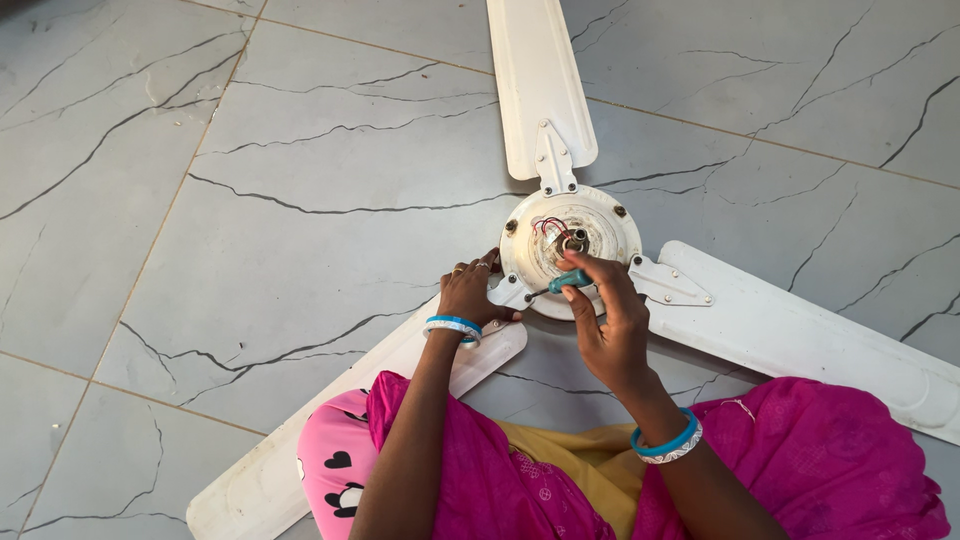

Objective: The person sits on the floor and uses a screwdriver to tighten screws on the central hub of a white ceiling fan. They systematically rotate the fan and adjust multiple screws around the hub to secure the blades.

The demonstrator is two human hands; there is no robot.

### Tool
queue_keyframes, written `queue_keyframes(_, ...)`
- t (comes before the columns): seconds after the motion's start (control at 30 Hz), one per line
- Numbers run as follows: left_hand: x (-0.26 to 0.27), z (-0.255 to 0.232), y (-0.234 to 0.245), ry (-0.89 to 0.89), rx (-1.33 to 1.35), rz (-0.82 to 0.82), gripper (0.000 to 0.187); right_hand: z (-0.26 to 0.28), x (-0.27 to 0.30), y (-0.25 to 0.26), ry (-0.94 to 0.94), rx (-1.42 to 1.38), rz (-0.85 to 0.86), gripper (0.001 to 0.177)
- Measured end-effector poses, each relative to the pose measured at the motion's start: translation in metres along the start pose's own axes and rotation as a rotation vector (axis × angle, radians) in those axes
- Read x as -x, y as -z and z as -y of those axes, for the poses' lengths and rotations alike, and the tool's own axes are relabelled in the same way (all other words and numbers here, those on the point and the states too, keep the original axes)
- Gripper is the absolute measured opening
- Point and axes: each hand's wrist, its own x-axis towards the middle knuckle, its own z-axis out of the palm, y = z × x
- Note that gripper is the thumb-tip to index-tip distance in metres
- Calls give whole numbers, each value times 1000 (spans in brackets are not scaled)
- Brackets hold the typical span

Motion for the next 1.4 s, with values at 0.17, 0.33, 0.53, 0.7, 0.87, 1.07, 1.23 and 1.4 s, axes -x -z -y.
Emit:
queue_keyframes(0.17, 1, 1, 0, 1, 2, 1, 130, 0, -2, 1, 73, 11, 19, 33)
queue_keyframes(0.33, 2, 1, 0, 1, -17, -1, 130, -1, 2, -3, 32, 23, 13, 34)
queue_keyframes(0.53, 0, 0, 0, 1, -4, 12, 130, -2, -3, 3, 4, -18, -10, 34)
queue_keyframes(0.7, 0, 1, -1, 2, -3, -7, 131, -6, -17, 15, -54, -68, 9, 34)
queue_keyframes(0.87, 4, 2, -8, -53, -43, -72, 130, -11, -19, 47, -11, -4, 7, 32)
queue_keyframes(1.07, 2, 1, -10, -36, -57, -69, 133, -13, 3, 67, -13, 2, -27, 32)
queue_keyframes(1.23, 4, 4, -11, -41, -80, -78, 135, -19, 12, 69, 8, -3, -2, 32)
queue_keyframes(1.4, 4, 4, -10, -36, -77, -73, 136, -23, 11, 71, 24, -39, 17, 33)
